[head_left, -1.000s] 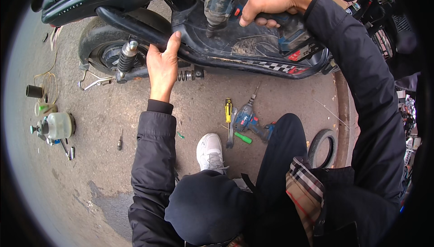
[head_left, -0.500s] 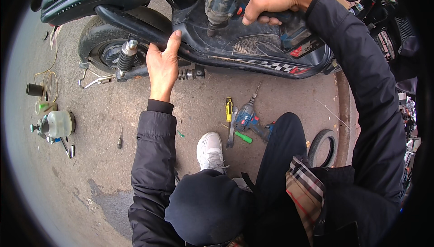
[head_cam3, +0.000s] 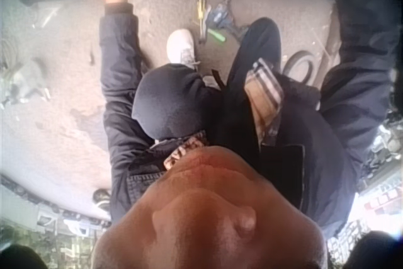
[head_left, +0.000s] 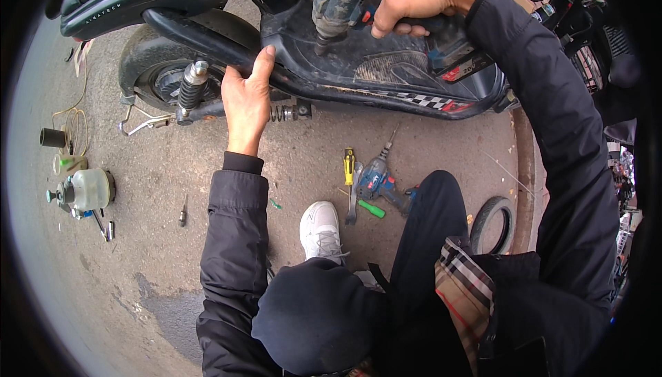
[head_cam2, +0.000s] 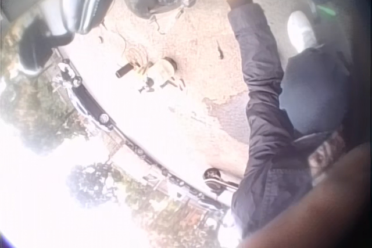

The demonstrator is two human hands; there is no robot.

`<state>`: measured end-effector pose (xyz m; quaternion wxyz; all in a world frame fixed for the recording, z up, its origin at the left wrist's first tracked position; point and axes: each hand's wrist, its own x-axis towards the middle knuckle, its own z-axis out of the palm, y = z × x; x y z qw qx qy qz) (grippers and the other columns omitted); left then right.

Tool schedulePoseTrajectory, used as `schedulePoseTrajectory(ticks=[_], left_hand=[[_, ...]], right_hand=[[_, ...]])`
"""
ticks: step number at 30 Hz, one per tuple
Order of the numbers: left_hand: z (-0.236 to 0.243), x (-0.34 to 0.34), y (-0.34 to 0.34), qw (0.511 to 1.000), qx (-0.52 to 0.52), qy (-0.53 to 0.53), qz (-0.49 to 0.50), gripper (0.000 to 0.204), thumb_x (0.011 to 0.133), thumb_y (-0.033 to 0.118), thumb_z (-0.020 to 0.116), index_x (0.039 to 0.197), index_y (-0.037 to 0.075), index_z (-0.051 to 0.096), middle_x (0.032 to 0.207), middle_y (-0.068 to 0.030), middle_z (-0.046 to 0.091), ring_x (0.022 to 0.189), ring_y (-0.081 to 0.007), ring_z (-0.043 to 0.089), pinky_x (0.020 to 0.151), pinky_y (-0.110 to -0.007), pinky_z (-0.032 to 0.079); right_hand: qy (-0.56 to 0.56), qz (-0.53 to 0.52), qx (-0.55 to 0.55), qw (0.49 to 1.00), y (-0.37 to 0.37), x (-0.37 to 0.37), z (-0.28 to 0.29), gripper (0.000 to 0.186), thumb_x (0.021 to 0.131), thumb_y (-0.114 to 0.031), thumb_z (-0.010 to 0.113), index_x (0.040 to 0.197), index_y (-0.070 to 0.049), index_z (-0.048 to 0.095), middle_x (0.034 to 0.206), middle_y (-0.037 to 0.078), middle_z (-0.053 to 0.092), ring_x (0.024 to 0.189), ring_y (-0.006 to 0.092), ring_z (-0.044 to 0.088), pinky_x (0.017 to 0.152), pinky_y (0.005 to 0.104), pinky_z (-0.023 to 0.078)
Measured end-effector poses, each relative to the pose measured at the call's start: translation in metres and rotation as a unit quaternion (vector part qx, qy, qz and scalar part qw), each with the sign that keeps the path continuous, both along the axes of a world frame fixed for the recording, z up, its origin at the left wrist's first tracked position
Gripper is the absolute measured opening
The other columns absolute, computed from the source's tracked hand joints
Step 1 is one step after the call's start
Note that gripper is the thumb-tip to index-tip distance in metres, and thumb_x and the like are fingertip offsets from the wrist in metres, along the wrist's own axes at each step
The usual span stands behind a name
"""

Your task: The person uses a cordless impact driver to remove and install screws on the floorboard of an electric scooter. They retrieve small fasteners from a parts tray, align the floorboard, and tighten multiple screws to secure it.

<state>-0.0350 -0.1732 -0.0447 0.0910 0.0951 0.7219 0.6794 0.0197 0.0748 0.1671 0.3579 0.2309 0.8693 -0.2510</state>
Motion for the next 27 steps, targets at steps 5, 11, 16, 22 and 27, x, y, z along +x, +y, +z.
schedulePoseTrajectory(ticks=[5,11,16,22,27], left_hand=[[0.0024,0.0006,0.0002,1.0,0.0,0.004,-0.001,0.06,0.096,0.045,0.079,0.111,-0.012,0.066,0.1,-0.0154,0.074,0.09,-0.0182,0.069,0.085,-0.033,0.055],[0.001,-0.0003,0.0001,1.0,-0.004,-0.001,0.002,0.061,0.095,0.046,0.079,0.109,-0.012,0.066,0.102,-0.0168,0.075,0.092,-0.0187,0.069,0.086,-0.033,0.055],[0.0004,-0.0009,0.0001,1.0,0.002,0.004,0.002,0.063,0.094,0.048,0.08,0.108,-0.013,0.066,0.099,-0.0161,0.073,0.09,-0.0184,0.068,0.085,-0.033,0.055],[-0.0005,-0.001,-0.0001,1.0,0.006,0.012,0.002,0.061,0.094,0.046,0.08,0.106,-0.013,0.066,0.098,-0.0151,0.073,0.089,-0.0176,0.066,0.083,-0.032,0.054],[-0.0004,-0.0008,0.0001,1.0,0.013,0.023,0.0,0.061,0.095,0.046,0.08,0.106,-0.013,0.066,0.1,-0.0155,0.073,0.089,-0.0175,0.065,0.084,-0.032,0.054]], right_hand=[[0.003,-0.002,-0.006,1.0,-0.0037,0.0015,0.0057,0.028,0.092,-0.029,0.076,0.072,-0.011,0.069,0.062,-0.002,0.06,0.052,0.0105,0.05,0.05,0.0307,0.037],[0.0,0.003,0.026,1.0,-0.005,0.0012,0.0036,0.029,0.091,-0.03,0.076,0.072,-0.01,0.069,0.062,-0.002,0.059,0.053,0.0107,0.051,0.051,0.0305,0.037],[0.004,0.015,0.0,1.0,-0.0055,0.002,0.0085,0.029,0.091,-0.031,0.077,0.072,-0.01,0.069,0.062,-0.002,0.059,0.053,0.0108,0.051,0.052,0.03,0.038],[0.007,0.015,0.02,1.0,-0.0073,0.002,0.0077,0.028,0.091,-0.029,0.077,0.071,-0.011,0.069,0.062,-0.003,0.059,0.053,0.0108,0.051,0.052,0.0307,0.038],[0.006,0.008,0.004,1.0,-0.0027,0.0006,0.0033,0.028,0.091,-0.029,0.076,0.072,-0.011,0.069,0.062,-0.003,0.059,0.053,0.0104,0.05,0.052,0.0304,0.037]])
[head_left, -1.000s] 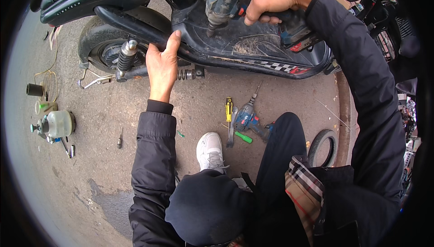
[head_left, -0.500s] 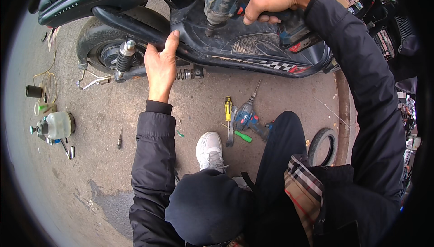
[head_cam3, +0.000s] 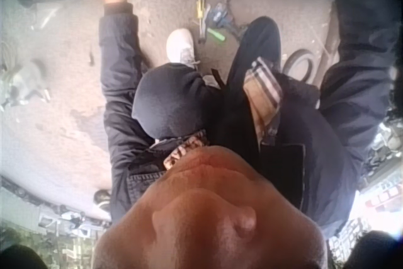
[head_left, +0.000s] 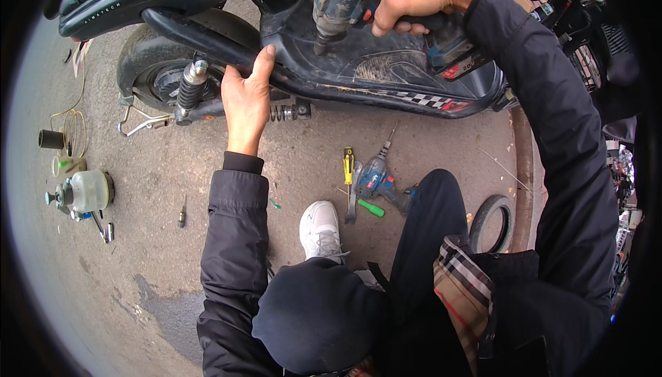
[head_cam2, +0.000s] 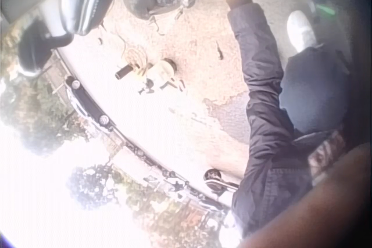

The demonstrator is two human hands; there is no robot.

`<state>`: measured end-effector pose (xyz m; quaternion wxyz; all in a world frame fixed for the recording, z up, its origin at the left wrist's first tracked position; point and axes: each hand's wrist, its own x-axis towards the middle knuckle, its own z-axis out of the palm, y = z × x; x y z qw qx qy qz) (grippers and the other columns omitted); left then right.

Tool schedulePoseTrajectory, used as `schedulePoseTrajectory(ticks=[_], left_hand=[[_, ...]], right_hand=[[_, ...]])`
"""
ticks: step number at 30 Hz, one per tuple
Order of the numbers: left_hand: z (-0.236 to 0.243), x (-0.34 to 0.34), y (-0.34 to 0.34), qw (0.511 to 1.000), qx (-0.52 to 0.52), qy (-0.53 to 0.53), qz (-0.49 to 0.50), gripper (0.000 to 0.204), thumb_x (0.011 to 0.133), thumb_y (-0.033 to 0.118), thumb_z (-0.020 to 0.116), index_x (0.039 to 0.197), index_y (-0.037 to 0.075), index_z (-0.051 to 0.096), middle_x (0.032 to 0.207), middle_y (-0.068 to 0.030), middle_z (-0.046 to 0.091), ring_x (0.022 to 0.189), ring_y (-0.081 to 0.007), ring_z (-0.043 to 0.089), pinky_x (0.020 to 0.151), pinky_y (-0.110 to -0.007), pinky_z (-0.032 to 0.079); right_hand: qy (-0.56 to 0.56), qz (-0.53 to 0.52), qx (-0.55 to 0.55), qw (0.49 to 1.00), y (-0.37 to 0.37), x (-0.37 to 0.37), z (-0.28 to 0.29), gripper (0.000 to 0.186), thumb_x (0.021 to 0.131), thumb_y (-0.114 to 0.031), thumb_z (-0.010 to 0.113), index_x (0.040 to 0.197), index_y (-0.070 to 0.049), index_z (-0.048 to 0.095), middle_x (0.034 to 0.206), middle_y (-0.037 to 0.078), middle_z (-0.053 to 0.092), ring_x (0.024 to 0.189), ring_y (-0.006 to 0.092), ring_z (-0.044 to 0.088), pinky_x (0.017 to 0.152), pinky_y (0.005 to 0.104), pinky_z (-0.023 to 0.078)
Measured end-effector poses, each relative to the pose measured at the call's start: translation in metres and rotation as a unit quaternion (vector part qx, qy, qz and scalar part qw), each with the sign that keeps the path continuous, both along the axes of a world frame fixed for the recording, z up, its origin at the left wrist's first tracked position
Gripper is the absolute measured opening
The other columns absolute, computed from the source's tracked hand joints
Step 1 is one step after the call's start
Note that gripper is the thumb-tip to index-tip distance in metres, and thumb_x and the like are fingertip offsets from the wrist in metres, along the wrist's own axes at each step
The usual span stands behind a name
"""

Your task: The person uses a cordless impact driver to remove and install screws on the floorboard of an electric scooter. They retrieve small fasteners from a parts tray, align the floorboard, and tighten multiple screws to secure it.

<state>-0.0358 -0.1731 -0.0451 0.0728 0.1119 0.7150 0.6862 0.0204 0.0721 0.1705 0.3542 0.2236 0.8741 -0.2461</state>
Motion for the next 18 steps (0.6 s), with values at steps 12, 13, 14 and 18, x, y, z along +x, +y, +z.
schedulePoseTrajectory(ticks=[12,13,14,18], left_hand=[[-0.0012,-0.0008,-0.0002,1.0,-0.015,-0.008,0.005,0.062,0.094,0.049,0.08,0.106,-0.01,0.067,0.096,-0.0122,0.072,0.084,-0.0151,0.065,0.076,-0.03,0.053],[-0.0011,-0.0007,0.0,1.0,-0.005,-0.012,0.0,0.063,0.094,0.049,0.08,0.106,-0.011,0.066,0.097,-0.0141,0.073,0.087,-0.0165,0.066,0.081,-0.031,0.054],[-0.0012,-0.0005,0.0,1.0,0.0,-0.017,-0.003,0.064,0.094,0.048,0.08,0.107,-0.013,0.065,0.097,-0.016,0.073,0.09,-0.018,0.067,0.085,-0.032,0.054],[-0.0033,-0.0011,-0.0005,1.0,-0.011,-0.019,0.004,0.064,0.094,0.048,0.08,0.106,-0.013,0.066,0.097,-0.0161,0.073,0.089,-0.0183,0.067,0.084,-0.033,0.054]], right_hand=[[-0.002,0.011,0.012,1.0,-0.0029,0.0,0.0067,0.028,0.092,-0.029,0.075,0.072,-0.011,0.069,0.064,-0.003,0.06,0.055,0.01,0.051,0.052,0.0299,0.037],[-0.001,0.016,0.023,1.0,-0.0034,0.0,0.0072,0.028,0.092,-0.029,0.075,0.072,-0.011,0.069,0.064,-0.003,0.06,0.056,0.01,0.051,0.053,0.03,0.038],[-0.001,0.017,0.024,1.0,-0.0037,0.0,0.0071,0.027,0.092,-0.029,0.076,0.072,-0.011,0.069,0.065,-0.003,0.06,0.056,0.0101,0.051,0.053,0.0301,0.038],[-0.006,0.001,0.015,1.0,-0.0025,-0.0007,0.0028,0.027,0.091,-0.03,0.076,0.072,-0.011,0.069,0.065,-0.003,0.061,0.056,0.0103,0.052,0.053,0.0303,0.039]])
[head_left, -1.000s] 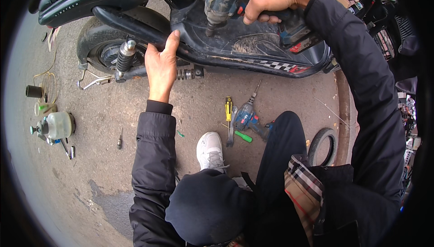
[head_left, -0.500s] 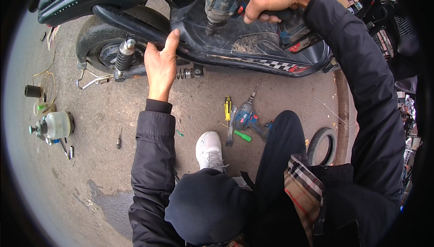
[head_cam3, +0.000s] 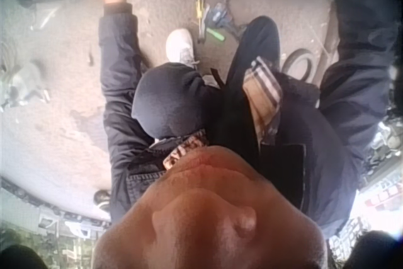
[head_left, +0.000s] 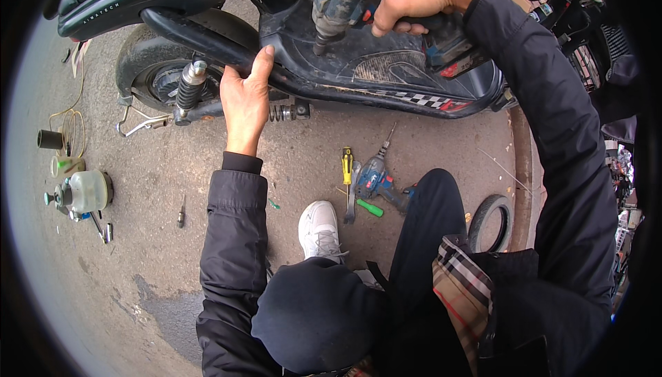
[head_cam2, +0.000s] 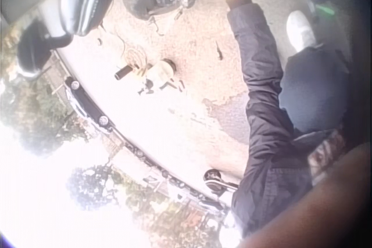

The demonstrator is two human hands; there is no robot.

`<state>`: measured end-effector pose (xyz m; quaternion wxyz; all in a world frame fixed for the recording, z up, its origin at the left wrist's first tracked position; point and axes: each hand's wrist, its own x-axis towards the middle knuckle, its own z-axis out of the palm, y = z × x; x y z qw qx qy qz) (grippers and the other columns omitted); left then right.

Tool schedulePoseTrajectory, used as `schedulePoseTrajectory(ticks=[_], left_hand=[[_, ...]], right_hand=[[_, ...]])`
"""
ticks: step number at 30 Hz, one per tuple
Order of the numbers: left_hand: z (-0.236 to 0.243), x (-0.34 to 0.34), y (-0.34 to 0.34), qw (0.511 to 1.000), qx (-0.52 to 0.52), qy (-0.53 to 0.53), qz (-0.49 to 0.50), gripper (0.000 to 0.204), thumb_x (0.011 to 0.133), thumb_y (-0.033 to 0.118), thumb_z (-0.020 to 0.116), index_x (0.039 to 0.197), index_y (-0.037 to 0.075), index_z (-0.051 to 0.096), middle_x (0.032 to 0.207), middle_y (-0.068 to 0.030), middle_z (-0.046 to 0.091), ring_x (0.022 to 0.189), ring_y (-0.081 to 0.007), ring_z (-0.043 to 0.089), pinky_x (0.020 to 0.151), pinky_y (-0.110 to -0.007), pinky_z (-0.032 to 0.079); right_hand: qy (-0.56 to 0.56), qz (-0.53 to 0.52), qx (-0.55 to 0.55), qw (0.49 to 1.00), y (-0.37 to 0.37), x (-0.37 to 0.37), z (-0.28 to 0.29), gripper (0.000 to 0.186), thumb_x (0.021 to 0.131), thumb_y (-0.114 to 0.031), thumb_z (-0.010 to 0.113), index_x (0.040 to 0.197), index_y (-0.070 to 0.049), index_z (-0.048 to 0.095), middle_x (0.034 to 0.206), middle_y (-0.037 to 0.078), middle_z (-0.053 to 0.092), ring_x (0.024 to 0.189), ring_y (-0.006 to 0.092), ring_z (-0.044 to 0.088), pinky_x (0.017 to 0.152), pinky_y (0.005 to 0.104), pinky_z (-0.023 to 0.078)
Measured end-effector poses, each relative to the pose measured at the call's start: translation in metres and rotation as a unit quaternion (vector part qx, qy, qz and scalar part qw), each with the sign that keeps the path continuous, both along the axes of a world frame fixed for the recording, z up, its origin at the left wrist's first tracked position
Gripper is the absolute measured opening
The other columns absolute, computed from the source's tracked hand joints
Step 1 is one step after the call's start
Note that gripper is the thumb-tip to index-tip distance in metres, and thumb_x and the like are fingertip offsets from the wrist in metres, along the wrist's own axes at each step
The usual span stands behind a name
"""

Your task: The person uses a cordless impact driver to remove and install screws on the floorboard of an electric scooter. They retrieve small fasteners from a parts tray, align the floorboard, and tighten multiple screws to secure it.

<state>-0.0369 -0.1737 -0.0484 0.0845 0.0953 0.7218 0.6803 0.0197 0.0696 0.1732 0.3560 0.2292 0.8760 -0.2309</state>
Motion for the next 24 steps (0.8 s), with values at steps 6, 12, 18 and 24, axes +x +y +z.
schedulePoseTrajectory(ticks=[6,12,18,24], left_hand=[[-0.004,-0.004,0.0,1.0,-0.008,0.012,-0.005,0.061,0.094,0.047,0.081,0.111,-0.01,0.066,0.099,-0.011,0.072,0.082,-0.0146,0.066,0.073,-0.028,0.054],[-0.005,-0.004,-0.001,1.0,-0.015,0.012,-0.008,0.062,0.095,0.045,0.08,0.114,-0.012,0.066,0.102,-0.0115,0.073,0.084,-0.0148,0.066,0.076,-0.028,0.054],[-0.005,-0.005,-0.001,1.0,-0.005,0.003,-0.011,0.061,0.095,0.044,0.08,0.114,-0.012,0.066,0.103,-0.012,0.073,0.085,-0.0149,0.066,0.077,-0.028,0.054],[-0.002,-0.002,-0.001,1.0,0.003,0.007,-0.014,0.06,0.095,0.044,0.08,0.116,-0.011,0.066,0.103,-0.0119,0.073,0.087,-0.0149,0.067,0.077,-0.028,0.054]], right_hand=[[0.004,-0.007,-0.004,1.0,0.003,0.001,-0.003,0.027,0.091,-0.029,0.076,0.072,-0.011,0.069,0.065,-0.002,0.061,0.056,0.0103,0.052,0.053,0.0302,0.04],[0.006,0.022,0.011,1.0,0.001,0.001,0.003,0.029,0.091,-0.031,0.075,0.071,-0.011,0.069,0.064,-0.003,0.061,0.055,0.011,0.051,0.054,0.0307,0.04],[-0.015,0.011,0.04,0.999,-0.007,0.0,0.004,0.033,0.092,-0.034,0.074,0.068,-0.012,0.068,0.062,-0.002,0.059,0.054,0.012,0.051,0.055,0.0318,0.039],[-0.004,0.031,0.043,0.999,-0.008,0.002,0.012,0.033,0.091,-0.034,0.075,0.069,-0.011,0.068,0.062,-0.002,0.061,0.055,0.0123,0.052,0.055,0.0322,0.04]])
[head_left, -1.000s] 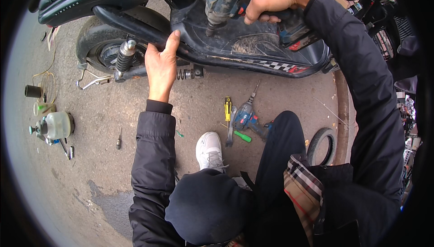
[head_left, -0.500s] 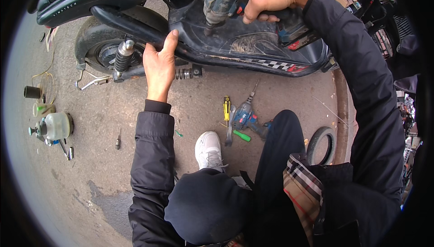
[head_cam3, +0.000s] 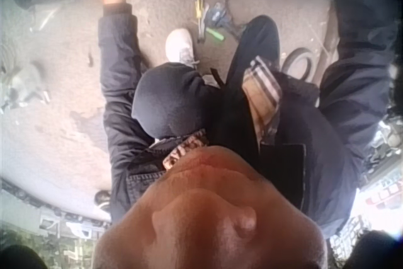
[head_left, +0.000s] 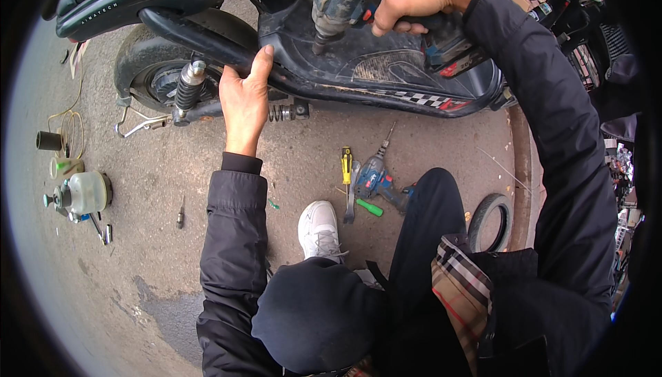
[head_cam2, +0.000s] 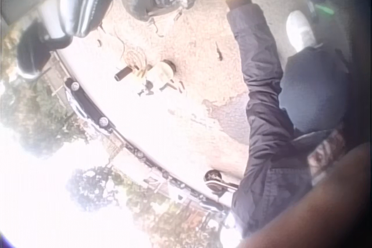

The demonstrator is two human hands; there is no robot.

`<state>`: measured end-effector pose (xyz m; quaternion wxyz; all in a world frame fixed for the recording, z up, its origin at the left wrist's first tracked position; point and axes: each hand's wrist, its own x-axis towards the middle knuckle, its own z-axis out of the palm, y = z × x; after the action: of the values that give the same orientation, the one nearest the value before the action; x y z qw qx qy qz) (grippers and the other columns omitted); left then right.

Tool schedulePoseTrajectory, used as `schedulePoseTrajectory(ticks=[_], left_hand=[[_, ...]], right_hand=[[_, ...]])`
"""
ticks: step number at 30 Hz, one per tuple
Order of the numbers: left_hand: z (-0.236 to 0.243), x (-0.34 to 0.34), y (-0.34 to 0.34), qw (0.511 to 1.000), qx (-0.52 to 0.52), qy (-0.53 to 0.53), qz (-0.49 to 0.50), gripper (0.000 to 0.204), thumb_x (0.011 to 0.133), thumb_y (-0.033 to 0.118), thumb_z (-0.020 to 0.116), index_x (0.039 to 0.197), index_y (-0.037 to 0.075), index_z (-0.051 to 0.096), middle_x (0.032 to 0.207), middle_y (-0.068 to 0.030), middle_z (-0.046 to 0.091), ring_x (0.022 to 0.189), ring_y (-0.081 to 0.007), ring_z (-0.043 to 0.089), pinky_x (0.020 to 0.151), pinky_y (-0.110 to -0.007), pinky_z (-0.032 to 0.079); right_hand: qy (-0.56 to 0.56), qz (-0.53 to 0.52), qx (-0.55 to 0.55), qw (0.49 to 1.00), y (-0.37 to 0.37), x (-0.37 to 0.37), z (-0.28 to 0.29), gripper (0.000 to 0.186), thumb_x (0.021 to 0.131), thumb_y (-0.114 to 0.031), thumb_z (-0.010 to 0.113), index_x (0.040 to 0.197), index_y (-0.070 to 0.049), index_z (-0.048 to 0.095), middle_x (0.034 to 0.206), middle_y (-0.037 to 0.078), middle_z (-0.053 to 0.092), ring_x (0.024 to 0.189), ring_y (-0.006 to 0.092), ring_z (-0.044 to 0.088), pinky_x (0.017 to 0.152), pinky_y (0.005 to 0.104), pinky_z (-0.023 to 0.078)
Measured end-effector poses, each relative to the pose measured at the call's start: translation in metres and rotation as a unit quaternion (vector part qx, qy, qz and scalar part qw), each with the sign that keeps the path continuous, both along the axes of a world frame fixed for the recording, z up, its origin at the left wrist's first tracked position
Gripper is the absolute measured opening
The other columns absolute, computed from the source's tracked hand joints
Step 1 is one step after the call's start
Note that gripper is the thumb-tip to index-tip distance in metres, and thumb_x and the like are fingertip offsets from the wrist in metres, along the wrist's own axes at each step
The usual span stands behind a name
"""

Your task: The person uses a cordless impact driver to remove and install screws on the floorboard of an electric scooter. They retrieve small fasteners from a parts tray, align the floorboard, and tighten multiple screws to secure it.

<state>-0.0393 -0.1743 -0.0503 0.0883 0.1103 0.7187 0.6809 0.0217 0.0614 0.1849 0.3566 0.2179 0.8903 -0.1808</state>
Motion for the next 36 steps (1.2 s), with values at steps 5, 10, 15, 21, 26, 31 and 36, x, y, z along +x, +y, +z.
schedulePoseTrajectory(ticks=[5,10,15,21,26,31,36], left_hand=[[-0.001,0.0,0.001,1.0,0.01,-0.003,0.005,0.059,0.095,0.043,0.08,0.116,-0.01,0.066,0.103,-0.0107,0.073,0.086,-0.0144,0.067,0.077,-0.028,0.054],[-0.002,0.0,0.001,1.0,0.013,0.004,0.001,0.058,0.095,0.043,0.08,0.116,-0.01,0.067,0.101,-0.0098,0.073,0.085,-0.014,0.067,0.076,-0.028,0.054],[-0.001,0.0,0.001,1.0,0.003,0.002,0.005,0.058,0.095,0.044,0.081,0.114,-0.009,0.067,0.1,-0.0095,0.073,0.084,-0.0135,0.067,0.075,-0.027,0.054],[0.002,0.002,0.002,1.0,0.018,0.002,0.006,0.059,0.094,0.046,0.08,0.112,-0.01,0.067,0.1,-0.0116,0.073,0.086,-0.0151,0.067,0.079,-0.029,0.054],[0.005,0.003,0.001,1.0,-0.013,-0.009,0.01,0.063,0.095,0.047,0.079,0.111,-0.012,0.067,0.101,-0.0166,0.075,0.091,-0.0191,0.069,0.086,-0.032,0.055],[0.004,0.003,0.002,1.0,0.022,0.006,0.007,0.059,0.094,0.046,0.081,0.109,-0.01,0.067,0.098,-0.0093,0.072,0.083,-0.0127,0.065,0.075,-0.027,0.053],[0.007,0.005,0.003,0.999,0.036,0.007,0.007,0.059,0.094,0.046,0.081,0.11,-0.01,0.067,0.098,-0.0092,0.072,0.084,-0.0128,0.064,0.076,-0.027,0.052]], right_hand=[[0.005,-0.011,-0.006,1.0,0.001,-0.001,-0.005,0.032,0.091,-0.034,0.076,0.07,-0.011,0.069,0.063,-0.001,0.062,0.056,0.0125,0.053,0.056,0.0321,0.041],[0.0,-0.034,-0.006,0.999,0.002,-0.002,-0.007,0.031,0.09,-0.034,0.077,0.071,-0.01,0.07,0.064,-0.001,0.062,0.057,0.0126,0.054,0.056,0.0318,0.041],[0.005,-0.001,-0.017,1.0,0.006,-0.002,-0.007,0.029,0.09,-0.032,0.077,0.072,-0.009,0.07,0.065,-0.001,0.062,0.058,0.0124,0.054,0.055,0.0311,0.04],[0.019,-0.035,-0.029,0.999,0.007,0.0,-0.013,0.028,0.09,-0.03,0.077,0.074,-0.008,0.07,0.066,-0.001,0.062,0.057,0.0123,0.054,0.053,0.0308,0.04],[0.011,-0.04,-0.044,0.998,0.008,0.001,-0.008,0.028,0.09,-0.029,0.077,0.074,-0.009,0.07,0.065,-0.001,0.061,0.056,0.0119,0.053,0.053,0.0309,0.04],[0.018,-0.049,-0.056,0.997,0.01,0.0,-0.013,0.028,0.091,-0.029,0.077,0.072,-0.009,0.069,0.064,-0.002,0.06,0.056,0.0117,0.053,0.052,0.0307,0.039],[0.007,-0.044,-0.047,0.998,0.012,-0.001,-0.016,0.029,0.091,-0.03,0.076,0.072,-0.009,0.069,0.065,-0.001,0.061,0.054,0.0117,0.052,0.052,0.0311,0.038]])
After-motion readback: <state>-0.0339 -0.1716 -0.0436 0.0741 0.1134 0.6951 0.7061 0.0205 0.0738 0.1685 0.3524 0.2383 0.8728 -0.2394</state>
